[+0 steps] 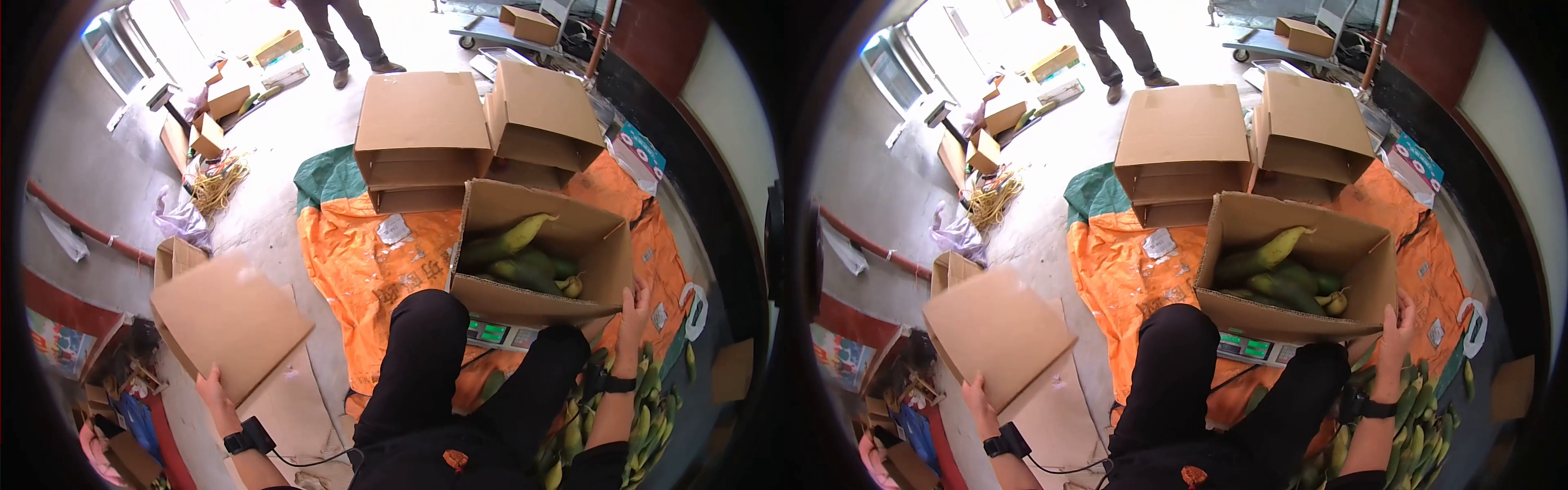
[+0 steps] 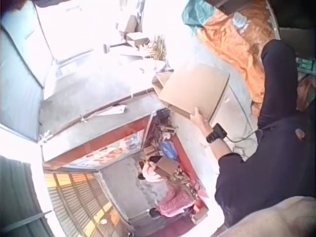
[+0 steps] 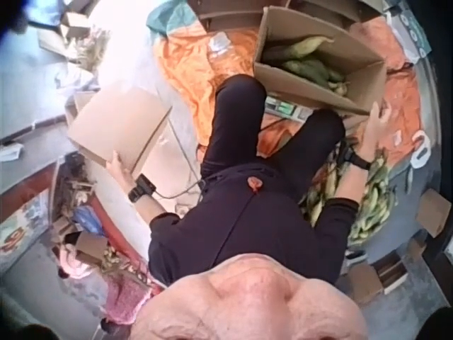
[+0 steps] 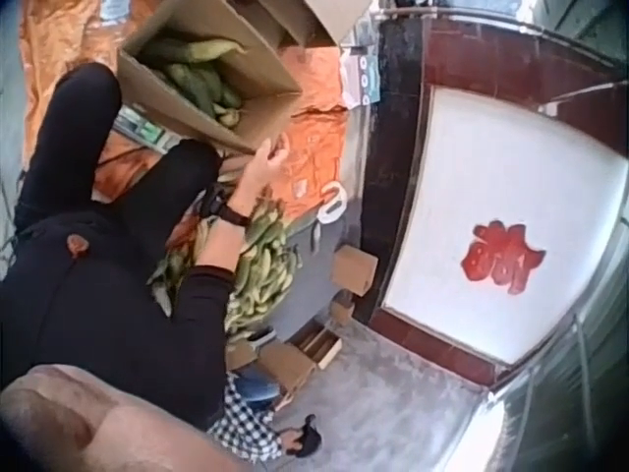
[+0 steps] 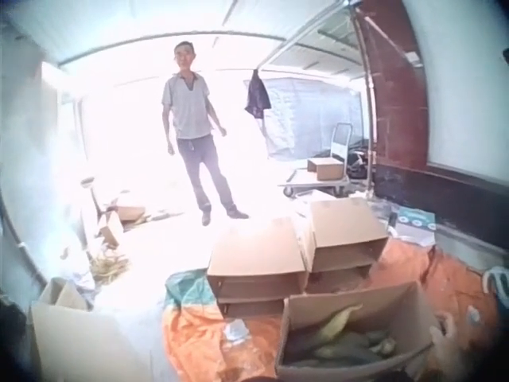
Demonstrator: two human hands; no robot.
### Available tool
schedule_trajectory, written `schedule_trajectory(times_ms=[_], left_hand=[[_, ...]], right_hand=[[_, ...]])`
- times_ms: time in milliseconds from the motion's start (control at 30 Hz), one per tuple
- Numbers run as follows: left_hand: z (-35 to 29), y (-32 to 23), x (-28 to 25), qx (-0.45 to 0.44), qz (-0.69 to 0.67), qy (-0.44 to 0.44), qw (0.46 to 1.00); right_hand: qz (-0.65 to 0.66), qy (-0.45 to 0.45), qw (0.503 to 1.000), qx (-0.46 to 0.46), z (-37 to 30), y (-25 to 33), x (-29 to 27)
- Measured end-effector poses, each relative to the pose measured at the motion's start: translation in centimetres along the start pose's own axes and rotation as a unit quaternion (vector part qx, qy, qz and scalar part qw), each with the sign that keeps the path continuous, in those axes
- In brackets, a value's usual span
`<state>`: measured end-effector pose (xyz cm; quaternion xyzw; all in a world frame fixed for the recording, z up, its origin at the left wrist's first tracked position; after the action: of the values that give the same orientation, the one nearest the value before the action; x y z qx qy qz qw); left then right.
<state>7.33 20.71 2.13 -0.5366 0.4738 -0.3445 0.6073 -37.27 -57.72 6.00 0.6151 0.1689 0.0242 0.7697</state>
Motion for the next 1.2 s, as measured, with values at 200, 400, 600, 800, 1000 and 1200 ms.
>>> schedule_trajectory(times_ms=[200, 400, 600, 800, 1000, 1200], left_hand=[[0.3, -15.6, 13.2, 0.091, -0.143, 0.066, 0.983], [3.8, -23.7, 31.9, 0.082, -0.305, 0.216, 0.924], [1.1, -27.8, 52.0, -0.001, -0.417, 0.254, 0.873], [-1.9, -26.3, 66.1, -0.05, -0.425, 0.285, 0.858], [-6.7, -24.2, 67.9, -0.068, -0.258, 0.45, 0.852], [-12.9, -24.6, 60.2, 0.099, -0.01, 0.554, 0.826]], right_hand=[[0.012, -0.01, 1.0, 0.006, 0.0, 0.3, 1.2], [-0.001, -0.013, 1.0, 0.02, 0.1, 0.7, 0.7], [-0.031, -0.029, 0.999, 0.016, -0.2, 1.1, 0.6], [-0.017, -0.025, 0.999, 0.028, -0.7, 1.7, 0.9], [-0.023, -0.01, 0.998, 0.058, -0.5, 2.1, 1.3], [-0.02, -0.018, 0.999, 0.037, -0.3, 2.4, 1.2]])
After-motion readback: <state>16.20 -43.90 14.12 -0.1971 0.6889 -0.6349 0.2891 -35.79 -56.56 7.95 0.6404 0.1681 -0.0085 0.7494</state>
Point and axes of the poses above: each hand's wrist, its own z-axis towards the middle knuckle, its own x-axis out of the palm, y = z × x, the point moved 7 cm from there along z, towards the middle knuckle, and after that the axes turned 4 degrees about -z, right-handed, at the moved point
